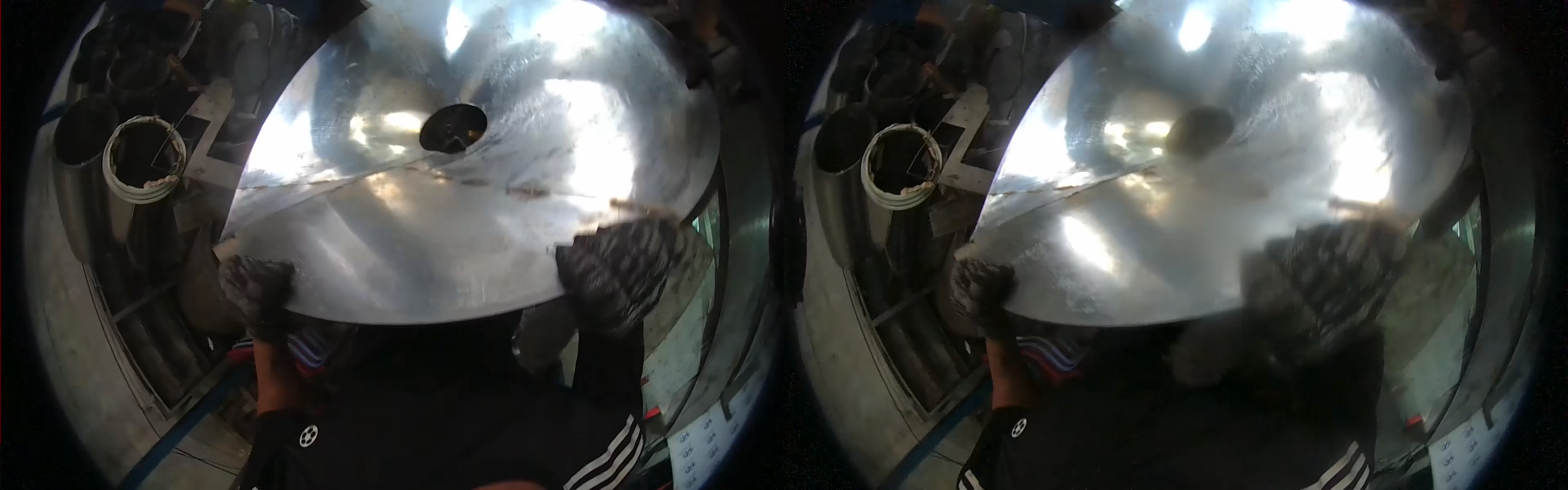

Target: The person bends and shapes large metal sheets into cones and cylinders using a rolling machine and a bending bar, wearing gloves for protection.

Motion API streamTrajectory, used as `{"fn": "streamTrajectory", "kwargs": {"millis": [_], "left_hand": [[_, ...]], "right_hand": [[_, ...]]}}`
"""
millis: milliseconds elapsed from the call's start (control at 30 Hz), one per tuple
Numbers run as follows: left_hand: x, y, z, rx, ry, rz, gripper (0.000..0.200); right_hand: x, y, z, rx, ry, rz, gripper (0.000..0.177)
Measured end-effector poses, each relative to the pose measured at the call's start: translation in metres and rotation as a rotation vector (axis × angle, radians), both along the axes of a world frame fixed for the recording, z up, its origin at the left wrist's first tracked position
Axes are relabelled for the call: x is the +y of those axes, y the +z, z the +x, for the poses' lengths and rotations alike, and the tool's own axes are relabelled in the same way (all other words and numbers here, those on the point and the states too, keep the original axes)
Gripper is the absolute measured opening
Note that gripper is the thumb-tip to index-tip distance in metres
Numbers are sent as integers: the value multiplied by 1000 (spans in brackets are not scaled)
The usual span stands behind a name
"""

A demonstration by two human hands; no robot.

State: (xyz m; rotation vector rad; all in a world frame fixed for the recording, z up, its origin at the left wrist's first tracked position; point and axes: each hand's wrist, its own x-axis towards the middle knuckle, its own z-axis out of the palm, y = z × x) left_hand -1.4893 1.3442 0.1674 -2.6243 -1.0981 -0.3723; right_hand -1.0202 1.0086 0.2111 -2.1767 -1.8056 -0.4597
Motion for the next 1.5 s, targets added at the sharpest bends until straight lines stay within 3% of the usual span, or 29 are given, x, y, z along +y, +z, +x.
{"fn": "streamTrajectory", "kwargs": {"millis": [100,167,200,267,300,400,467,567,667,800,933,967,1067,1300,1500], "left_hand": [[-59,75,88,50,-155,-338,19],[-60,90,105,293,-380,-128,20],[-63,104,117,290,-370,-125,20],[-65,123,141,87,-492,-472,25],[-63,123,136,79,-500,-475,25],[-42,109,114,52,-465,-506,31],[-22,95,94,100,-461,-468,35],[-7,102,99,139,-618,-534,35],[-14,110,116,173,-567,-630,31],[-9,123,129,193,-712,-617,31],[-13,121,127,276,-734,-376,27],[-14,118,127,326,-730,-255,21],[-4,119,100,298,-650,-264,28],[16,136,90,334,-613,19,26],[40,129,119,348,-617,161,26]], "right_hand": [[-9,-2,-25,-62,-26,-27,21],[-18,-26,-32,-85,-176,66,19],[-15,-25,-34,-95,-223,100,18],[-2,-4,-31,229,35,193,19],[3,3,-30,335,119,219,19],[11,11,-31,564,168,632,33],[5,-10,-57,621,-183,952,33],[11,-85,-110,853,-782,1135,33],[45,-174,-172,1300,-1090,1069,33],[108,-285,-226,1725,-1181,953,33],[143,-379,-257,1920,-1204,900,33],[149,-396,-256,1945,-1209,905,34],[195,-456,-258,2006,-1229,920,34],[289,-562,-204,2004,-1203,1097,35],[328,-608,-198,1953,-1168,1271,37]]}}
